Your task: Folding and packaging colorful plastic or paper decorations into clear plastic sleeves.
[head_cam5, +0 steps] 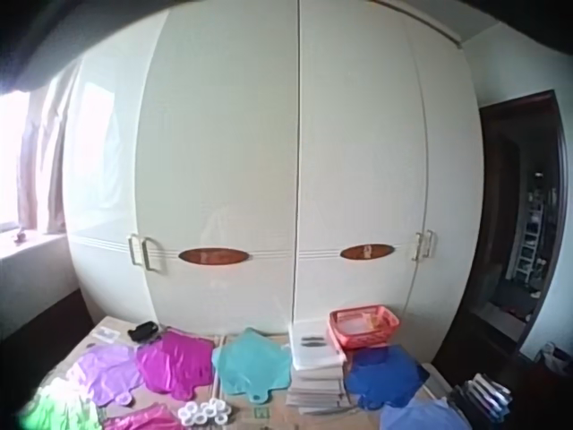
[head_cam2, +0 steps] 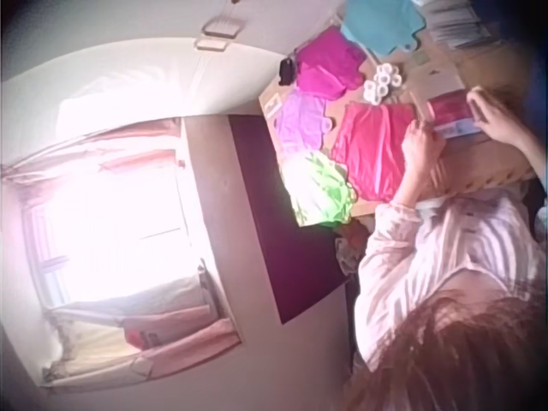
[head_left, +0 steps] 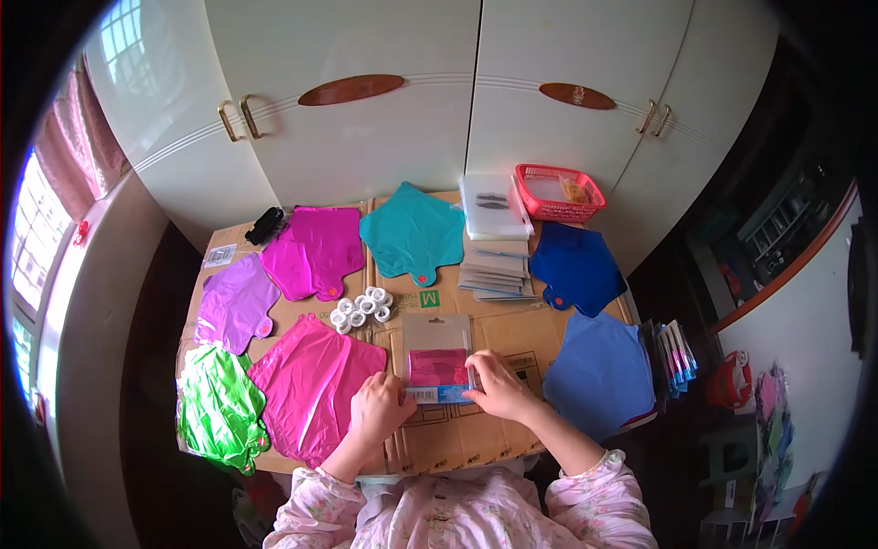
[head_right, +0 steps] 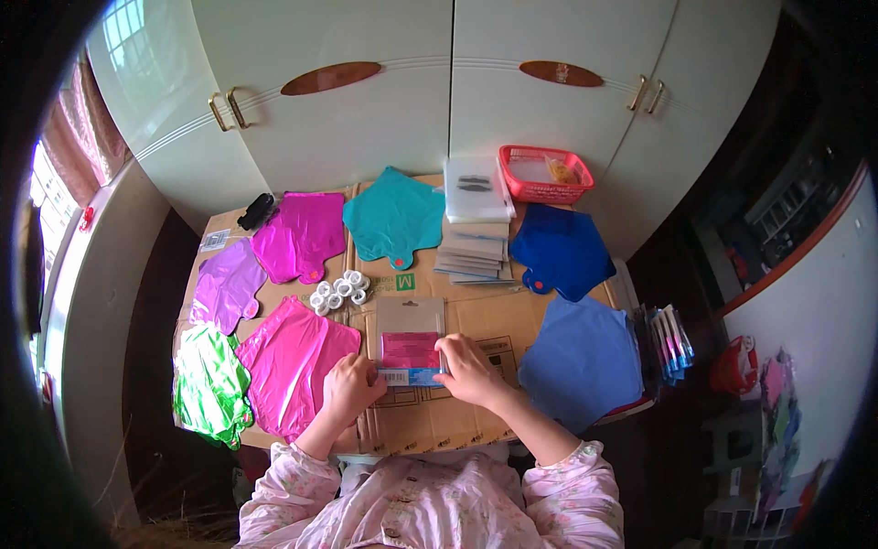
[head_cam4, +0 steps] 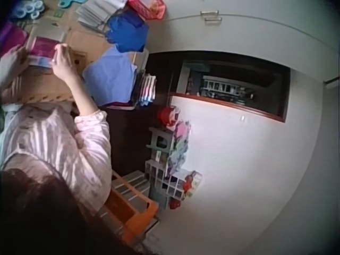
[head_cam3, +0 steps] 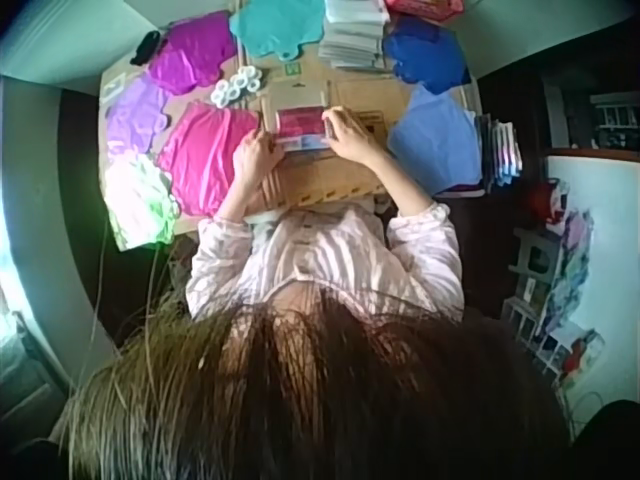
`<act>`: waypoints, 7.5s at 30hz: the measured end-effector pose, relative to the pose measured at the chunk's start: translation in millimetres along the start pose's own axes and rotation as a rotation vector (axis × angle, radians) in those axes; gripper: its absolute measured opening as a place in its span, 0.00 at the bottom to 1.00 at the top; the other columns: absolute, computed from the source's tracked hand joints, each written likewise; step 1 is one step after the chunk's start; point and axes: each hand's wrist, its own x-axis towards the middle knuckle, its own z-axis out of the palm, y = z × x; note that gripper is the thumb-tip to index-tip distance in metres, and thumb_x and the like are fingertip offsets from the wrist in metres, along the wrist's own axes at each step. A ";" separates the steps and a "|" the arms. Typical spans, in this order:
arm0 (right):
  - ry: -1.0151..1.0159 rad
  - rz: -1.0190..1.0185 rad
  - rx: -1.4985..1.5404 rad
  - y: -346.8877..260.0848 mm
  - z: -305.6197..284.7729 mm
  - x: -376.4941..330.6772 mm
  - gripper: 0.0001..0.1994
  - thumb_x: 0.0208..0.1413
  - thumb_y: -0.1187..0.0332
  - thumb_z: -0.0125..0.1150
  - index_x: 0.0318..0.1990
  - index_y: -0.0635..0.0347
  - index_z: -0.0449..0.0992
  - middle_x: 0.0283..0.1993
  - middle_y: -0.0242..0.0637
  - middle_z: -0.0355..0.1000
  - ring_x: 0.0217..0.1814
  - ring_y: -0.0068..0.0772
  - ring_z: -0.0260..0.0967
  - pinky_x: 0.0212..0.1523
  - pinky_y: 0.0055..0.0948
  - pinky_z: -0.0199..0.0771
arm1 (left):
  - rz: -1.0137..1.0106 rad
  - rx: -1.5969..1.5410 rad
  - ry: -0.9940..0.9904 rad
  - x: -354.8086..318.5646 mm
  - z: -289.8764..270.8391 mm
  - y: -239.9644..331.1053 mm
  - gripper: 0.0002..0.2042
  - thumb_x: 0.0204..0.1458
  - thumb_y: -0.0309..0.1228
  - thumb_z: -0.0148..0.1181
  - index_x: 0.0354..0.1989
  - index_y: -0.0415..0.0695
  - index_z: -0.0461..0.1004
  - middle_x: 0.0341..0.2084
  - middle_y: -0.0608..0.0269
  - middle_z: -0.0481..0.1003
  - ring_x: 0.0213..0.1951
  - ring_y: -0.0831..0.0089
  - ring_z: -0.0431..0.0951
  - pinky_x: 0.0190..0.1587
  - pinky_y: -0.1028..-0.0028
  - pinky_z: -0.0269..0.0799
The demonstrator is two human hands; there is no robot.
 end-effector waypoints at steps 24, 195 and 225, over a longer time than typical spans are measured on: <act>0.203 0.523 1.221 -33.7 -30.1 -62.4 0.09 0.62 0.66 0.52 0.38 0.61 0.74 0.33 0.31 0.74 0.34 0.21 0.75 0.32 0.19 0.74 | -0.180 -1.524 -0.313 -14.4 14.8 23.4 0.10 0.60 0.32 0.52 0.31 0.40 0.74 0.19 0.72 0.70 0.19 0.87 0.58 0.21 0.82 0.52; -0.384 -0.240 -0.109 -61.0 4.0 -32.0 0.05 0.46 0.70 0.55 0.30 0.61 0.73 0.58 0.38 0.66 0.67 0.47 0.56 0.58 0.72 0.51 | 0.950 0.083 0.301 -7.9 -227.4 75.2 0.17 0.36 0.34 0.68 0.37 0.55 0.74 0.27 0.70 0.70 0.32 0.73 0.74 0.38 0.66 0.70; 0.245 0.355 -0.712 8.0 -57.7 -111.9 0.09 0.43 0.65 0.62 0.28 0.59 0.72 0.33 0.39 0.74 0.35 0.39 0.74 0.36 0.37 0.77 | 1.219 -0.071 0.046 12.0 -218.0 107.8 0.10 0.39 0.31 0.62 0.32 0.51 0.75 0.21 0.74 0.69 0.29 0.76 0.73 0.36 0.72 0.68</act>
